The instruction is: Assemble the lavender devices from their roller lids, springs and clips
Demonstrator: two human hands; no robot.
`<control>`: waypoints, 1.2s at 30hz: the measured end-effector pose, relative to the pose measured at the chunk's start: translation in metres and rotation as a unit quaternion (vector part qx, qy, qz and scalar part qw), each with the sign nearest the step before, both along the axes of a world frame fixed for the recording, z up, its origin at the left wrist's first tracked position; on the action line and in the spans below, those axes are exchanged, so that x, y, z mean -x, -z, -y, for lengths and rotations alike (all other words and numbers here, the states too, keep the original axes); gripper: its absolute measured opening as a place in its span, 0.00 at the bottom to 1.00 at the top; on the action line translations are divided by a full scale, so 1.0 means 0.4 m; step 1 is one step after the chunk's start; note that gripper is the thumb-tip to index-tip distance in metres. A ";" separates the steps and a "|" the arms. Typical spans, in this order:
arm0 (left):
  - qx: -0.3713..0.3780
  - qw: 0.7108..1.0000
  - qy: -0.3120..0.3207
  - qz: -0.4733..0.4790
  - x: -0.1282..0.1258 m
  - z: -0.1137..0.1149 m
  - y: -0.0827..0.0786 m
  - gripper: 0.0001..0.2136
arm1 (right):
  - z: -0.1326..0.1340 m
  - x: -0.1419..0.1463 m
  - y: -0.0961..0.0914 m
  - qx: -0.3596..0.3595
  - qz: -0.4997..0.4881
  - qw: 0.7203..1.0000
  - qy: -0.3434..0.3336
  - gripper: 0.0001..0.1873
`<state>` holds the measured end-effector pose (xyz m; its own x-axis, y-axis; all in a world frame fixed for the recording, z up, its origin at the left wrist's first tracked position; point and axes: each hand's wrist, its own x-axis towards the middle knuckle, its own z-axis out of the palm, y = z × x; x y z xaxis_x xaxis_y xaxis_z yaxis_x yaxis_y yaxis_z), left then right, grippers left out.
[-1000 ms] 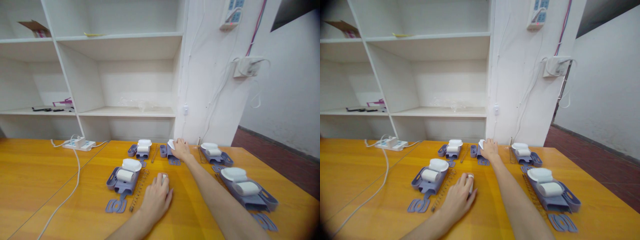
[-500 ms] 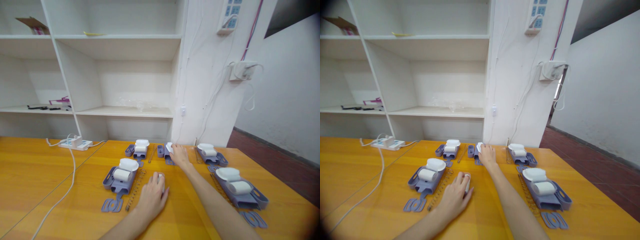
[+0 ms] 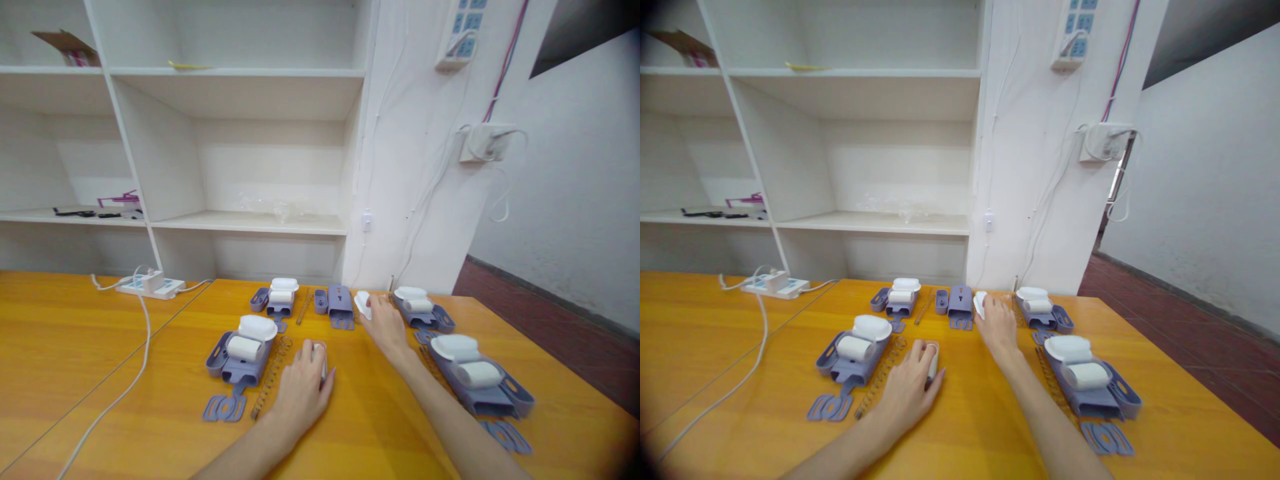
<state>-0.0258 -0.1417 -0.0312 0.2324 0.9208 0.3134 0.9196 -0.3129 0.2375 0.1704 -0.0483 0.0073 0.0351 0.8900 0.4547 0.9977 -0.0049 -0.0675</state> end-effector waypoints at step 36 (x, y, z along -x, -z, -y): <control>-0.058 0.998 -0.022 -0.003 0.008 -0.017 0.020 0.13 | -0.028 0.131 0.059 0.046 0.090 0.983 -0.156 0.28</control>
